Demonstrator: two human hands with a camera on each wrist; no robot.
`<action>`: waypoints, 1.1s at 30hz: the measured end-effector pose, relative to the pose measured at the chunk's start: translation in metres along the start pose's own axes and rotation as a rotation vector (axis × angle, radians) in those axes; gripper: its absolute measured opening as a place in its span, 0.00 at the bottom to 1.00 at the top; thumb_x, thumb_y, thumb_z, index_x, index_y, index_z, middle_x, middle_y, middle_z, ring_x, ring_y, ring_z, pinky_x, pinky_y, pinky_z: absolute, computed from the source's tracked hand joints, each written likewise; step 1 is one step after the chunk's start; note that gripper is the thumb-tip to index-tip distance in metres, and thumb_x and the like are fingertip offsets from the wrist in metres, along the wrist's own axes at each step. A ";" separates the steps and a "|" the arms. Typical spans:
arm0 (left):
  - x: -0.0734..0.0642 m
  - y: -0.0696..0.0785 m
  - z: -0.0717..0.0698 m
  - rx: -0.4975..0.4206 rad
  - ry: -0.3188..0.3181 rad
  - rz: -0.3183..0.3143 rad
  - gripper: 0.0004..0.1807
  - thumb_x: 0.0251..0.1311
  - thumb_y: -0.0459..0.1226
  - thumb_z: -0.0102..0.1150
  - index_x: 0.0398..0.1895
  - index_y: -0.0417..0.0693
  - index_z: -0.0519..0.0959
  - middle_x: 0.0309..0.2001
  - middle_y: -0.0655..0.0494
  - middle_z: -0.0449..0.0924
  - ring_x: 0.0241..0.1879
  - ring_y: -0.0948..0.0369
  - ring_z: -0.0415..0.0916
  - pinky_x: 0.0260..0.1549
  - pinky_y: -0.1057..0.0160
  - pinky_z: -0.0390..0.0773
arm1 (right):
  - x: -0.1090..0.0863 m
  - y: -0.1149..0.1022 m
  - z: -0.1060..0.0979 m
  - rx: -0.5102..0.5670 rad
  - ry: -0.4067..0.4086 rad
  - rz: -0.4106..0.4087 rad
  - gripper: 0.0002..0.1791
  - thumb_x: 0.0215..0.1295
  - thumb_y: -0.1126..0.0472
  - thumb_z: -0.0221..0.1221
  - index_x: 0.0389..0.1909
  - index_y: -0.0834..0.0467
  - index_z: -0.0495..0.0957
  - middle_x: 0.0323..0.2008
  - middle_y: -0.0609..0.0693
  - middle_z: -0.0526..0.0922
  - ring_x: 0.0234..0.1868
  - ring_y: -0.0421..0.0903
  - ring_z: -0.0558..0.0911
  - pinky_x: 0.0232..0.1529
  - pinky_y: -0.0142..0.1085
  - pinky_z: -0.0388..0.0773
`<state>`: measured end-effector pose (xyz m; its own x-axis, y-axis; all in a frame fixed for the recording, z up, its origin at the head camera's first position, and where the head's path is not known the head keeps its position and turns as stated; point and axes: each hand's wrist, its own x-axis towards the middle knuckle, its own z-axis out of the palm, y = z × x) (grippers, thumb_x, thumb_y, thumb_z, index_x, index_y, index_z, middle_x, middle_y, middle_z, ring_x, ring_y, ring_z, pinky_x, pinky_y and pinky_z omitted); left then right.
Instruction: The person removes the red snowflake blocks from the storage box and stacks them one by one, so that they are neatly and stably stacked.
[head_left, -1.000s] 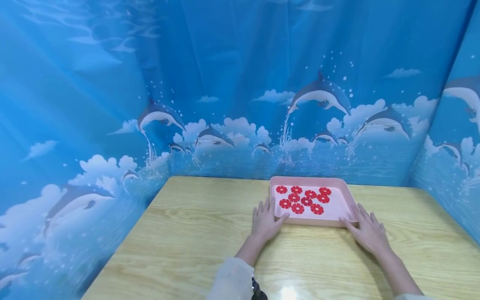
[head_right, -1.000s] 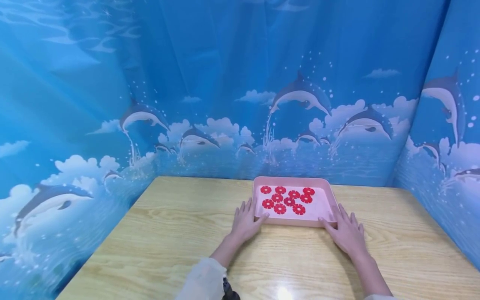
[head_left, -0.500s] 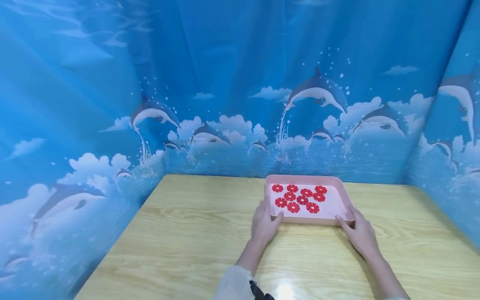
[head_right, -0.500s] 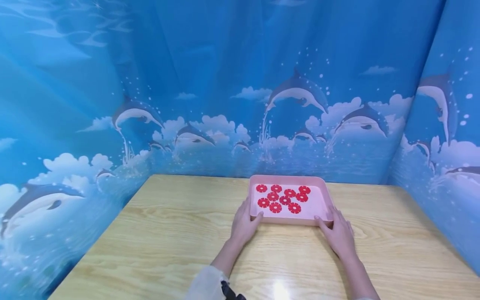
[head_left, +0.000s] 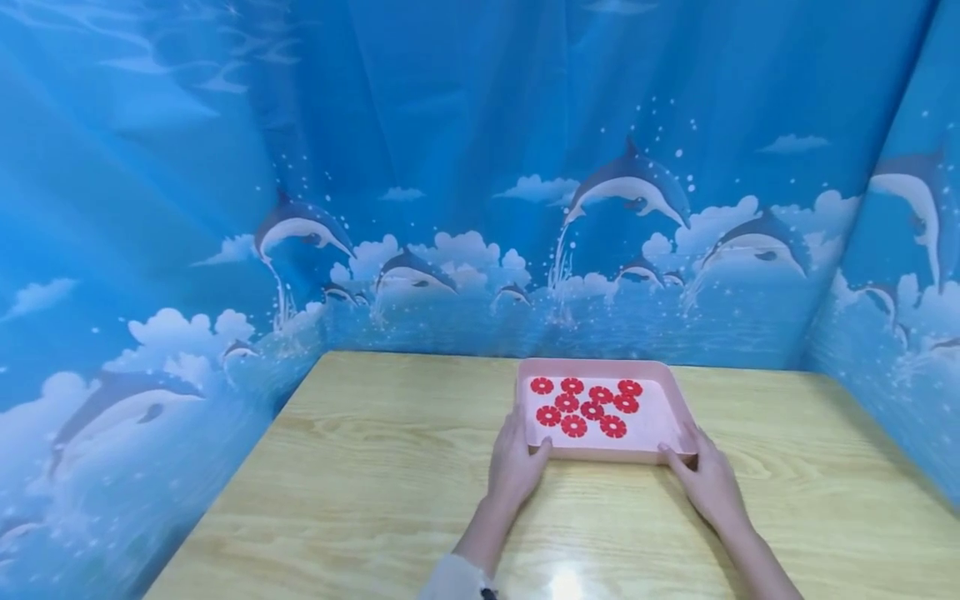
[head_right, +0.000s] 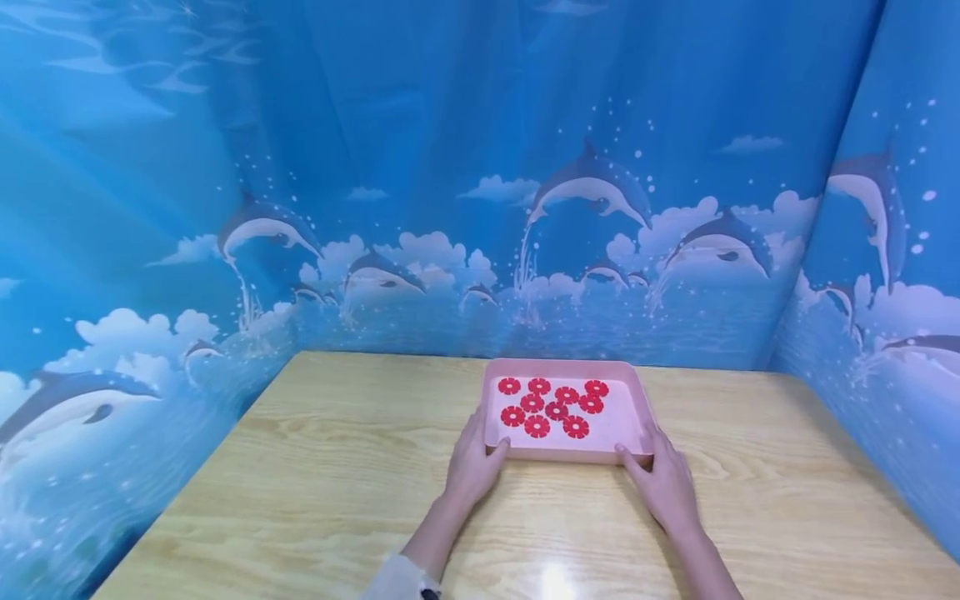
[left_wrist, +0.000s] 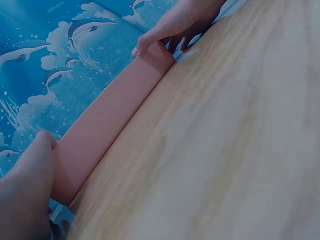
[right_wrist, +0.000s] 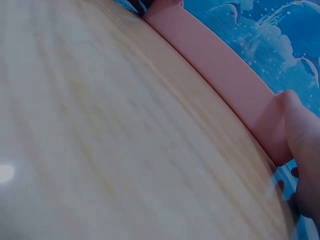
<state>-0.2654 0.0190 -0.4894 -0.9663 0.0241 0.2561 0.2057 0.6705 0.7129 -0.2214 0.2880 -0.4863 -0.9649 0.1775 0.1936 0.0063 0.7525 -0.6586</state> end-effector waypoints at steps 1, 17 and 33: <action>-0.002 0.000 -0.001 -0.009 0.001 0.001 0.41 0.57 0.47 0.54 0.71 0.45 0.50 0.67 0.47 0.54 0.65 0.48 0.52 0.60 0.49 0.56 | -0.002 -0.001 0.000 0.003 -0.002 0.003 0.45 0.65 0.40 0.48 0.68 0.69 0.46 0.63 0.74 0.51 0.61 0.71 0.52 0.57 0.64 0.50; -0.028 -0.013 -0.021 -0.105 0.008 0.046 0.41 0.55 0.41 0.56 0.71 0.42 0.49 0.68 0.47 0.52 0.65 0.49 0.52 0.60 0.51 0.56 | -0.032 -0.020 0.005 0.028 -0.033 0.030 0.46 0.64 0.39 0.49 0.68 0.68 0.46 0.64 0.72 0.49 0.62 0.70 0.52 0.59 0.61 0.49; -0.043 -0.022 -0.037 -0.047 -0.010 0.066 0.40 0.57 0.43 0.55 0.68 0.34 0.52 0.66 0.39 0.54 0.65 0.45 0.50 0.61 0.47 0.53 | -0.051 -0.035 0.006 0.021 -0.036 0.025 0.46 0.63 0.41 0.51 0.68 0.70 0.47 0.63 0.73 0.51 0.62 0.70 0.52 0.60 0.60 0.49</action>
<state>-0.2224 -0.0244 -0.4924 -0.9520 0.0748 0.2968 0.2756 0.6314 0.7249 -0.1743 0.2492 -0.4775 -0.9733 0.1729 0.1509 0.0253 0.7343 -0.6784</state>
